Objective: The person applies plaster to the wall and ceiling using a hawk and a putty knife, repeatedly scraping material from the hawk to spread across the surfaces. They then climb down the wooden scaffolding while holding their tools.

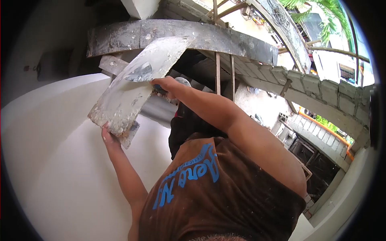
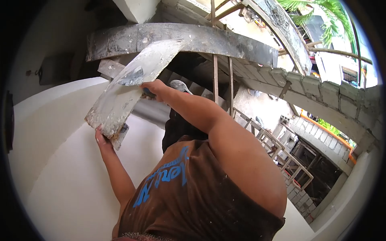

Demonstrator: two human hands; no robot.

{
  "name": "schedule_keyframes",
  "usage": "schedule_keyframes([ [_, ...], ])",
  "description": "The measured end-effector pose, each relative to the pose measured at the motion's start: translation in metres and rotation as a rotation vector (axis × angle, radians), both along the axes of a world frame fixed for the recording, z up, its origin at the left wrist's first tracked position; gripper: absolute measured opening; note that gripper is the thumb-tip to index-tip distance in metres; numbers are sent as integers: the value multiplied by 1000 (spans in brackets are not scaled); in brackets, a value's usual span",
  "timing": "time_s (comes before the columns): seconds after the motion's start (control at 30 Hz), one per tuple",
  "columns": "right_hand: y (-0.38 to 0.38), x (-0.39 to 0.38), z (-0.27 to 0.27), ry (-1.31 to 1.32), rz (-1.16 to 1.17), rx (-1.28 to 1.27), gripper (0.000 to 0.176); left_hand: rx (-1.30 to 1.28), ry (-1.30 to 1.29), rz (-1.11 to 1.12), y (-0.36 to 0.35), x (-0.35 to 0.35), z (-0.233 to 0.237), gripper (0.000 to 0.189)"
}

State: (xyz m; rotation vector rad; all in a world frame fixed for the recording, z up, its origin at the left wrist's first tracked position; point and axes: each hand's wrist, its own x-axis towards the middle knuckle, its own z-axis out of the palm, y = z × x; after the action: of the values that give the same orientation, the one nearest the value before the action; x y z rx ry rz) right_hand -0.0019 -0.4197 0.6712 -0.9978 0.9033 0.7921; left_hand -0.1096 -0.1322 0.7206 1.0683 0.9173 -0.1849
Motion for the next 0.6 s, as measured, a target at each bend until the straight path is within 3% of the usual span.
schedule_keyframes([
  [0.07, -18, -8, 15, 69, 331, 74, 30, 80, -12, 44, -12, -14, 28, 62],
  [0.1, -24, -13, 18, 69, 303, 72, 30, 76, -13, 16, -10, -23, 34, 62],
  [0.23, -64, -27, 20, -142, 714, 41, 35, 168, 21, 91, 5, -53, 40, 58],
  [0.27, -80, -30, 18, -135, 677, 27, 35, 180, 40, 66, 8, -56, 44, 56],
  [0.33, -109, -35, 13, -422, 836, -270, 37, 217, 46, 91, 7, -60, 51, 54],
  [0.4, -159, -40, 12, -352, 854, -356, 40, 274, 61, 72, 10, -60, 54, 53],
  [0.43, -187, -49, -18, -452, 891, -525, 39, 334, 85, 80, 11, -63, 55, 53],
  [0.5, -246, -72, -6, -333, 827, -616, 37, 415, 98, 74, 21, -71, 55, 52],
  [0.6, -328, -132, -38, -77, 687, -677, 42, 493, 83, 63, 33, -80, 59, 53],
])
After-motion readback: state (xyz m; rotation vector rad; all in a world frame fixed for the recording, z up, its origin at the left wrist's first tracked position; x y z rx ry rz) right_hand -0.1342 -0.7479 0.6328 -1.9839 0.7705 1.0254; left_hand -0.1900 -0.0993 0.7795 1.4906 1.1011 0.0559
